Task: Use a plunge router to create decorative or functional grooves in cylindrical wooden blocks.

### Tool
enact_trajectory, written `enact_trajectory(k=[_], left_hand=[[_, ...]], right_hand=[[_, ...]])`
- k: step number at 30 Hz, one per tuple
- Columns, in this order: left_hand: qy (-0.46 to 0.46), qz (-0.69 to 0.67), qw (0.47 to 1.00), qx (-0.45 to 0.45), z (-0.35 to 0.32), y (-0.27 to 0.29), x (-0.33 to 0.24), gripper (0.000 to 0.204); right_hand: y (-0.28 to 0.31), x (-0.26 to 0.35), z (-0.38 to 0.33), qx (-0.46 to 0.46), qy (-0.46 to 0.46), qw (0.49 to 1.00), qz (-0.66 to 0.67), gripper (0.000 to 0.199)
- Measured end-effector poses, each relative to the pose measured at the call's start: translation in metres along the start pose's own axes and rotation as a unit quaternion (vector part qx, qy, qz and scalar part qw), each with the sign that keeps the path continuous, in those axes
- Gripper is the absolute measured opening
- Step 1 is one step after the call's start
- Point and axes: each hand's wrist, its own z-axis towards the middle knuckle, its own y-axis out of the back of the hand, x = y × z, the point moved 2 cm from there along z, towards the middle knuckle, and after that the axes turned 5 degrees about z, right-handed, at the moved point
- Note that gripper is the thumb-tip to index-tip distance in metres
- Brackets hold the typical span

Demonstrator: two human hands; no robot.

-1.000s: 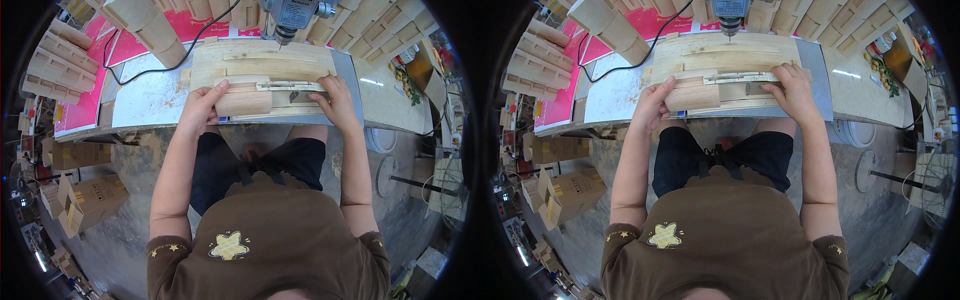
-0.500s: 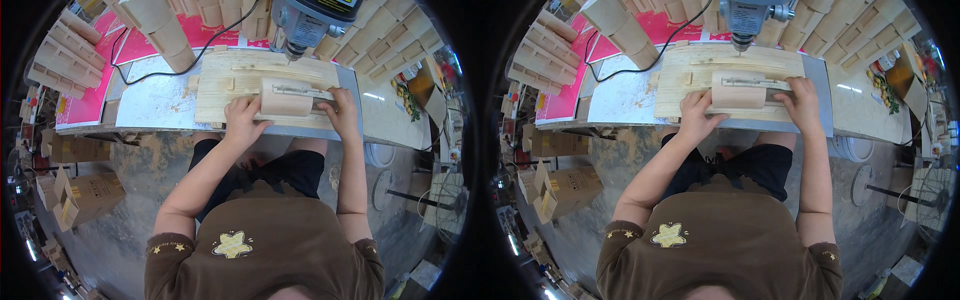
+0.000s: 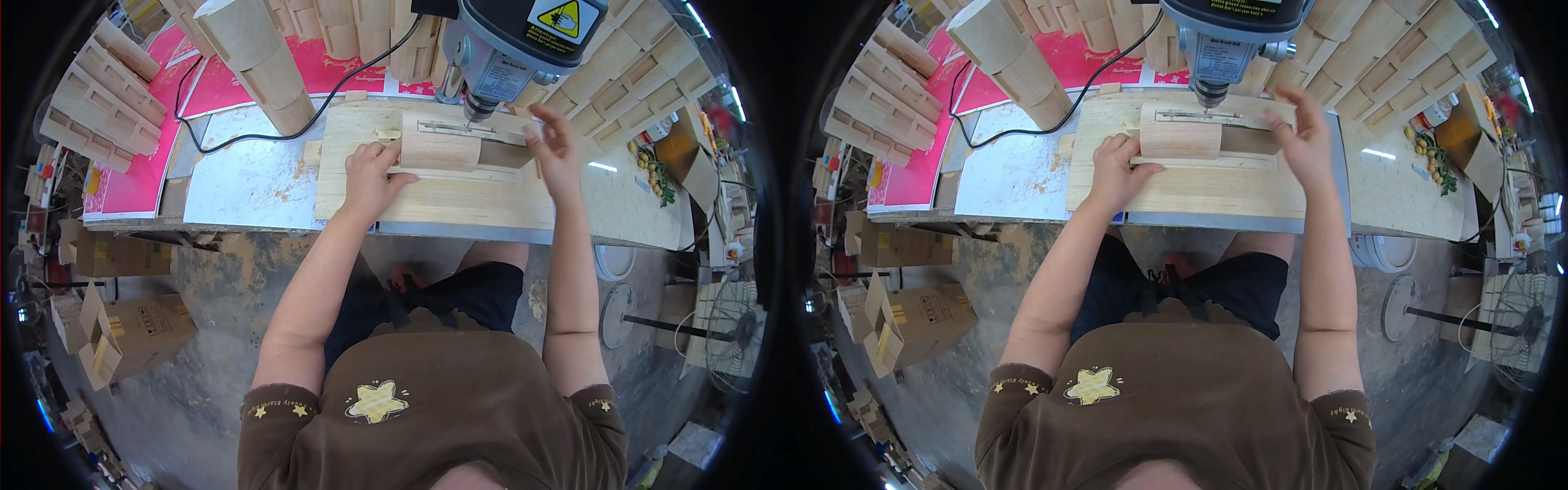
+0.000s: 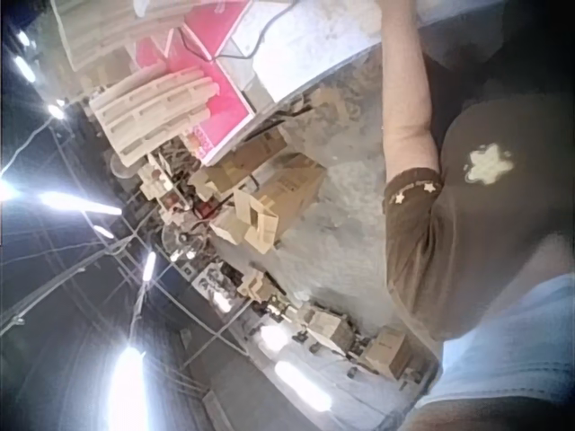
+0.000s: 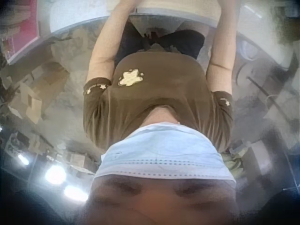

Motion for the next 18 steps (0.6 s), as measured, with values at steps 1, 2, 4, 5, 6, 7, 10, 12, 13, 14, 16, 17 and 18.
enact_trajectory(k=[1,2,4,5,6,7,10,12,13,14,16,17,18], left_hand=[[-0.001,-0.002,1.0,0.002,0.0,0.0,0.001,0.063],[-0.002,-0.004,1.0,0.001,0.001,0.0,0.001,0.063],[0.004,0.008,1.0,0.007,-0.001,0.002,0.004,0.062],[0.003,0.007,1.0,0.007,-0.002,0.003,0.005,0.062],[0.007,0.015,1.0,0.007,-0.004,0.004,0.007,0.062],[-0.003,0.009,1.0,0.009,0.001,-0.001,0.002,0.062],[-0.008,0.003,1.0,0.01,0.004,-0.006,0.0,0.063],[-0.001,0.006,1.0,0.014,0.003,-0.003,0.001,0.063],[0.003,0.009,1.0,0.02,0.003,-0.003,0.0,0.063],[0.004,0.009,1.0,0.019,0.004,-0.003,0.0,0.063],[0.0,0.015,1.0,0.018,0.002,0.0,0.001,0.063],[0.0,0.015,1.0,0.02,0.001,0.0,0.003,0.063],[0.001,0.009,1.0,0.018,0.001,-0.001,0.003,0.063]], right_hand=[[0.009,0.011,0.011,-0.054,0.015,0.996,0.067,0.03],[0.021,0.019,0.026,-0.097,0.04,0.992,0.062,0.029],[0.034,0.048,0.066,-0.147,0.073,0.983,0.078,0.032],[0.033,0.069,0.086,-0.154,0.082,0.98,0.097,0.038],[0.029,0.086,0.107,-0.133,0.095,0.983,0.087,0.035],[0.035,0.103,0.122,-0.122,0.111,0.984,0.061,0.034],[0.013,0.112,0.149,-0.028,0.13,0.988,-0.074,0.033],[0.017,0.118,0.146,-0.032,0.162,0.963,-0.215,0.034],[0.02,0.124,0.142,-0.037,0.189,0.915,-0.354,0.034],[0.017,0.138,0.128,-0.08,0.152,0.89,-0.423,0.033],[0.028,0.146,0.109,-0.039,0.108,0.894,-0.434,0.033],[0.032,0.147,0.097,0.0,0.061,0.894,-0.445,0.035],[0.028,0.152,0.077,-0.013,0.078,0.906,-0.417,0.033]])
